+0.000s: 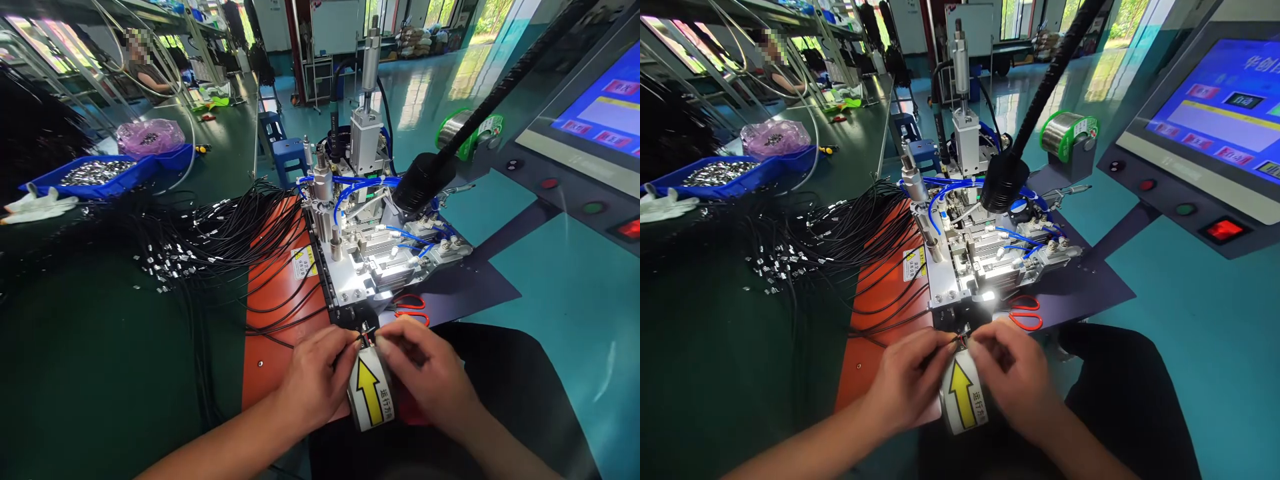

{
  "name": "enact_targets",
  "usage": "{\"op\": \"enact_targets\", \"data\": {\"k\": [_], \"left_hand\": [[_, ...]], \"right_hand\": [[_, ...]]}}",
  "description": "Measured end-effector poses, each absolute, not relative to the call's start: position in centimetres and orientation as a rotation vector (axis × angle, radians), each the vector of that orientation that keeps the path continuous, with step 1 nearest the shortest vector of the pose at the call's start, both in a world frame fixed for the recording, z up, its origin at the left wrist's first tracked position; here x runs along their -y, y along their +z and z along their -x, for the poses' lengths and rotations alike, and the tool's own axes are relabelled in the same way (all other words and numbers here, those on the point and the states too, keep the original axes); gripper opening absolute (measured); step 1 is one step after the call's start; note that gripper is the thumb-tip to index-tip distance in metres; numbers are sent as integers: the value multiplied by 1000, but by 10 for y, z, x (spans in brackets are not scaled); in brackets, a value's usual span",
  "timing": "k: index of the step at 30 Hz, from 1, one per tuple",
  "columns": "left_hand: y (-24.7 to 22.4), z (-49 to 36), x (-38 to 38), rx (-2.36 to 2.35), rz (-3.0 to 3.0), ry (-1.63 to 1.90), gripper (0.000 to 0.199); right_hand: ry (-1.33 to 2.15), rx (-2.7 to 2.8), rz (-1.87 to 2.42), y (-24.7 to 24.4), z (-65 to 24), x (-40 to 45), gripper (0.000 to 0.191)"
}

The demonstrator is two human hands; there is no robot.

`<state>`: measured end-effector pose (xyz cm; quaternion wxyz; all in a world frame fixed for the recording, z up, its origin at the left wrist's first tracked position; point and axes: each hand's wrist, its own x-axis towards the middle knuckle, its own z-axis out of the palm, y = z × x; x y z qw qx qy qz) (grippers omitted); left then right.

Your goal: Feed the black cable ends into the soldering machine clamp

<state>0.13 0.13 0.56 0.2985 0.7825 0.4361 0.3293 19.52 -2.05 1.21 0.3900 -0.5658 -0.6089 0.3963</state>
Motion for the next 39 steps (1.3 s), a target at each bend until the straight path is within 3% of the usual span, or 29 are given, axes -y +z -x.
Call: {"op": "enact_targets", "data": {"k": [8, 20, 29, 39], "left_hand": [[4, 0, -2, -1153, -2080, 857, 11], [6, 1, -2, -1178, -2012, 902, 10], [4, 0, -2, -1134, -2059, 933, 9], [5, 0, -5, -1170, -2004, 1022, 13]], "right_hand": [[1431, 1429, 1364, 23, -203, -3, 21], [1380, 1254, 1351, 12, -183, 2, 26], [1527, 1353, 1270, 11, -198, -4, 20], [1414, 1394, 1220, 17, -198, -9, 17]]}}
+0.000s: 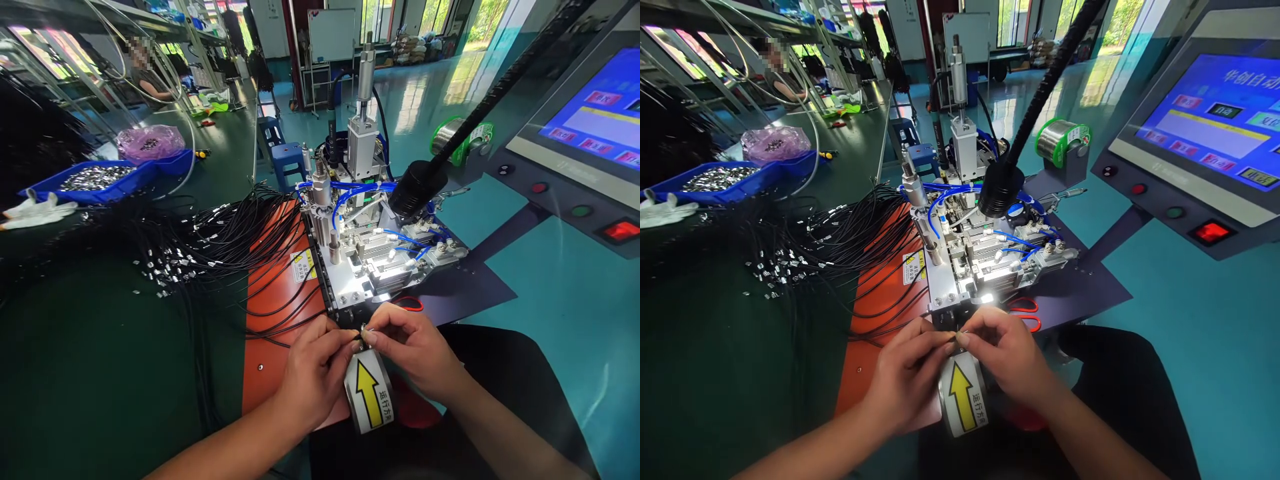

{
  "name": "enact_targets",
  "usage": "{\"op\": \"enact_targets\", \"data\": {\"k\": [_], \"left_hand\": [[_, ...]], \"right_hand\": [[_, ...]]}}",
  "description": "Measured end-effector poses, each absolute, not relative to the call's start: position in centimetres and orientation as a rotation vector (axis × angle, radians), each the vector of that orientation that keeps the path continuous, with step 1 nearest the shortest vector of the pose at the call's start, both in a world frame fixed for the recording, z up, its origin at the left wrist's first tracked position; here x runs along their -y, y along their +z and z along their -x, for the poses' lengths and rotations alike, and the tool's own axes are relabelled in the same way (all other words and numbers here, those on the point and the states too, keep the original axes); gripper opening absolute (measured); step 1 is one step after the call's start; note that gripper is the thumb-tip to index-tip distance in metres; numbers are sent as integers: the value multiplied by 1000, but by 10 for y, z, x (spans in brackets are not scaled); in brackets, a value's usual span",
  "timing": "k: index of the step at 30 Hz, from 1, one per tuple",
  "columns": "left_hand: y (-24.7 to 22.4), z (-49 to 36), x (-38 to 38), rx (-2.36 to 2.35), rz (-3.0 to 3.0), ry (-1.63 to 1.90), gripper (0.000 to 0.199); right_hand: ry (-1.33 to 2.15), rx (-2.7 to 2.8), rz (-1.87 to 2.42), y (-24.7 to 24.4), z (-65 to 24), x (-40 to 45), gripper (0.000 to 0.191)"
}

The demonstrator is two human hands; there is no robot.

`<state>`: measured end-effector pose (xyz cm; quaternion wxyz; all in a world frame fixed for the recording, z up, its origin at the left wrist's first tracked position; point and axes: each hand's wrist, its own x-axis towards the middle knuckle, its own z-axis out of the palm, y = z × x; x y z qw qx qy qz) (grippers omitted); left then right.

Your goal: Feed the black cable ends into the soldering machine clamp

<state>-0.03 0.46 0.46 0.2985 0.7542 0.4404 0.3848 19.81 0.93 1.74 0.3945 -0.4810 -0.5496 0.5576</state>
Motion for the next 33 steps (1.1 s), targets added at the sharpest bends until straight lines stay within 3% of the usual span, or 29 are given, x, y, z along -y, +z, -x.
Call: {"op": "enact_targets", "data": {"k": [12, 21, 33], "left_hand": [[7, -1, -4, -1205, -2118, 1030, 12], [1, 1, -1, -1169, -2197, 1032, 12], [1, -1, -1, -1197, -2199, 1017, 15]], "right_hand": [[1411, 1033, 1170, 4, -168, 1, 20], [1118, 1263, 1333, 6, -167, 9, 18], [1037, 1433, 1467, 10, -180, 9, 21]]}}
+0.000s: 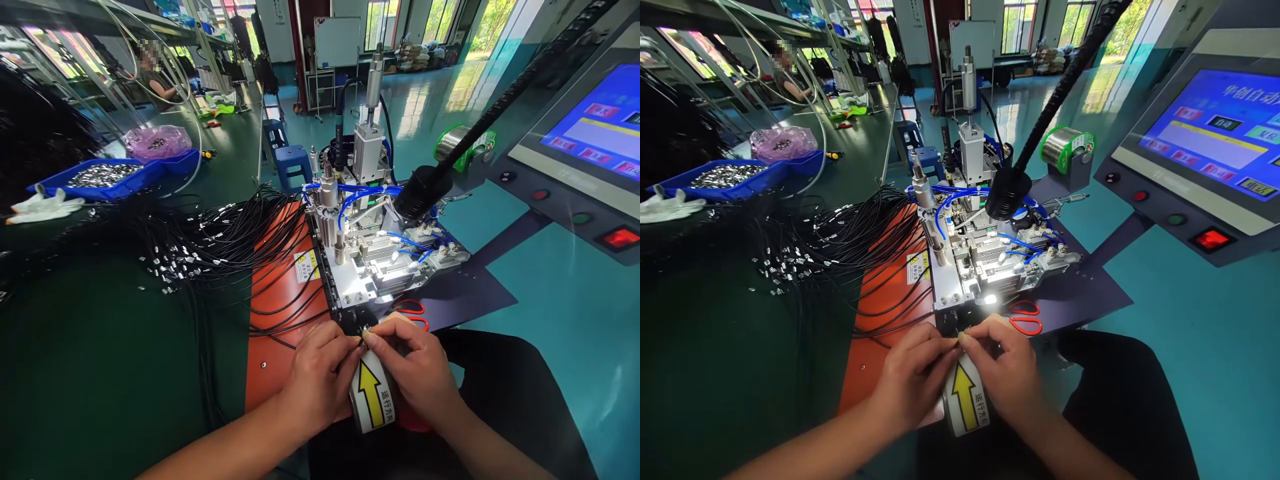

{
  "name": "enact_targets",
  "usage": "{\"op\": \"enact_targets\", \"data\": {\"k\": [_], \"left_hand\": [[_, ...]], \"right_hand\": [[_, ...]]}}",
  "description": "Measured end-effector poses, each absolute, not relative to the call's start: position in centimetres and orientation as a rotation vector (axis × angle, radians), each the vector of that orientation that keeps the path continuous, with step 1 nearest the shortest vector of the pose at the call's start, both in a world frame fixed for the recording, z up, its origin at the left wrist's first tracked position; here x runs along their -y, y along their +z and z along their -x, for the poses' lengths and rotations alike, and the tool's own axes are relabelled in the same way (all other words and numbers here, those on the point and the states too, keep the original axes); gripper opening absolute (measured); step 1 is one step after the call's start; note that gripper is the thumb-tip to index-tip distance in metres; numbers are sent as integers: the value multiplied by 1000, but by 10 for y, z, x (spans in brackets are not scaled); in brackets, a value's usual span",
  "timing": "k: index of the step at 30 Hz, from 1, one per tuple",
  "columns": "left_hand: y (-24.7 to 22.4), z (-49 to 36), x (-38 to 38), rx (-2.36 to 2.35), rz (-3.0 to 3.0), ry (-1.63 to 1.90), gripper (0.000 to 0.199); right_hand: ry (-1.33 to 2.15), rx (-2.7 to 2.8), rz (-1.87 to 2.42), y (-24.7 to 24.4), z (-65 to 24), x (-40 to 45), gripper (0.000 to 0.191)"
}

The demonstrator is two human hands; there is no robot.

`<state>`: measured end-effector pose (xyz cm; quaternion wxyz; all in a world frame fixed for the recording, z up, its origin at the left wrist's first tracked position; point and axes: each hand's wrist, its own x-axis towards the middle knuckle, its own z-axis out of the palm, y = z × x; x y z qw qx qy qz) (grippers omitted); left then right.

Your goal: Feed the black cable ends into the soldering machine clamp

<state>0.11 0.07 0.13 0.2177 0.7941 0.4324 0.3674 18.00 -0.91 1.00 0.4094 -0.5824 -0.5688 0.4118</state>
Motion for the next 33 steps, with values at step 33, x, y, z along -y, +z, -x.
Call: {"op": "enact_targets", "data": {"k": [33], "left_hand": [[10, 1, -1, -1046, -2312, 1007, 14]], "right_hand": [[984, 1244, 1163, -2, -160, 13, 10]]}}
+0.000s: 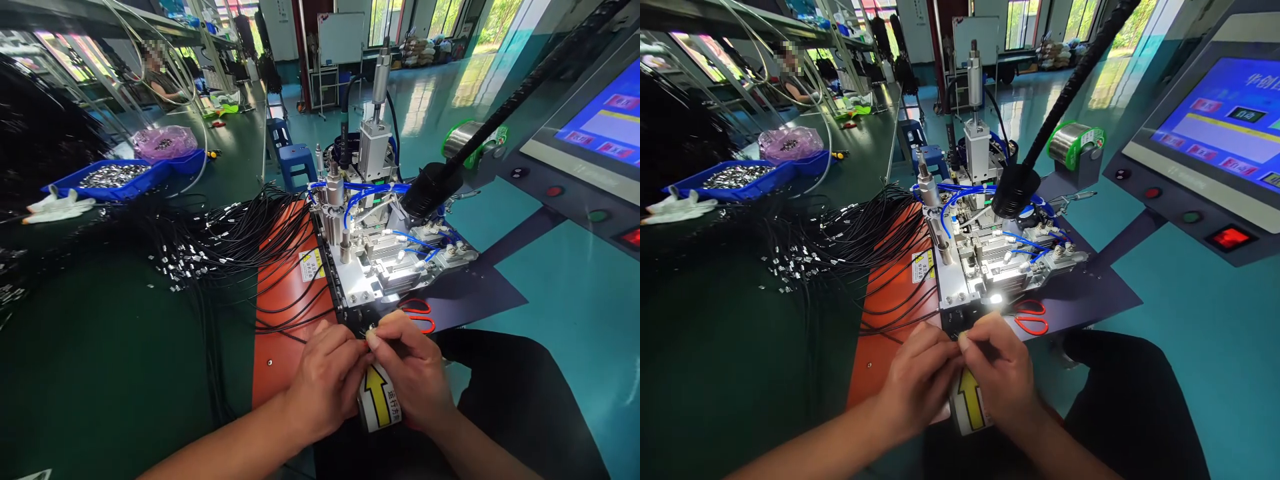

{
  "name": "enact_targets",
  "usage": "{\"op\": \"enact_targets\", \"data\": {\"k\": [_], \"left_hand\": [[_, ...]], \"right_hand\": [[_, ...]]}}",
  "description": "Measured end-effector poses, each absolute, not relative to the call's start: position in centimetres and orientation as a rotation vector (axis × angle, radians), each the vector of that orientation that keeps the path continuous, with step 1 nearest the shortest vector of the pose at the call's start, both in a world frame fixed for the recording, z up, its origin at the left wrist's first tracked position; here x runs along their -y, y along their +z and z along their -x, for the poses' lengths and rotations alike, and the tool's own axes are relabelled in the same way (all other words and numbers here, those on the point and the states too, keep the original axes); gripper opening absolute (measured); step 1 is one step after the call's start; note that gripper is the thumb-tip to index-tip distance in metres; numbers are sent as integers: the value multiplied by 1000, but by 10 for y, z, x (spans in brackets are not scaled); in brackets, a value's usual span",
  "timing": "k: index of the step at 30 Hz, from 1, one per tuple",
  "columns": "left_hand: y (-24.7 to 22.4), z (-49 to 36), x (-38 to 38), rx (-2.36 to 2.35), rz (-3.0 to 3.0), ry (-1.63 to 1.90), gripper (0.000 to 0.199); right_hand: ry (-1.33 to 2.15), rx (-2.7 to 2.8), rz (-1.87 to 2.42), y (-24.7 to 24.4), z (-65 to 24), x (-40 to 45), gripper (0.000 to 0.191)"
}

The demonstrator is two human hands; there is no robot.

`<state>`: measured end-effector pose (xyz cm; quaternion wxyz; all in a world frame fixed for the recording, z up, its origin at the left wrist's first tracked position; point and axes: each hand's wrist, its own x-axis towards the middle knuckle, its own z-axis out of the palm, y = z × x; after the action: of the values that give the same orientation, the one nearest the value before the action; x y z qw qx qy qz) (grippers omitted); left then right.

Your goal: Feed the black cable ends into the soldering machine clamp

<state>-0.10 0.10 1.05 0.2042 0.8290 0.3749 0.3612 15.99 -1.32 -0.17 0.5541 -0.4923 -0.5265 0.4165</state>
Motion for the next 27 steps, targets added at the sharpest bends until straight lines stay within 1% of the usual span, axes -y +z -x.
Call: {"op": "enact_targets", "data": {"k": [3, 6, 8, 13, 17, 23, 27], "left_hand": [[9, 0, 0, -1075, -2335, 980, 14], [5, -1, 1, -1142, -2339, 953, 14], [5, -2, 1, -1146, -2345, 950, 14], [8, -2, 0, -1135, -2352, 921, 15], [6, -2, 0, -1138, -2352, 921, 15], [3, -3, 0, -1143, -2357, 931, 14], [5, -4, -1, -1146, -2353, 946, 13]], "right_hand": [[987, 1278, 1220, -1, -167, 17, 12], [1174, 1334, 1292, 3, -188, 15, 10], [1271, 1360, 1326, 8, -203, 12, 14], [1274, 1520, 1394, 25, -216, 2, 24], [1261, 1631, 1392, 32, -213, -2, 27], [1243, 1707, 1410, 30, -212, -3, 26], [1276, 1701, 1422, 29, -212, -2, 19]]}}
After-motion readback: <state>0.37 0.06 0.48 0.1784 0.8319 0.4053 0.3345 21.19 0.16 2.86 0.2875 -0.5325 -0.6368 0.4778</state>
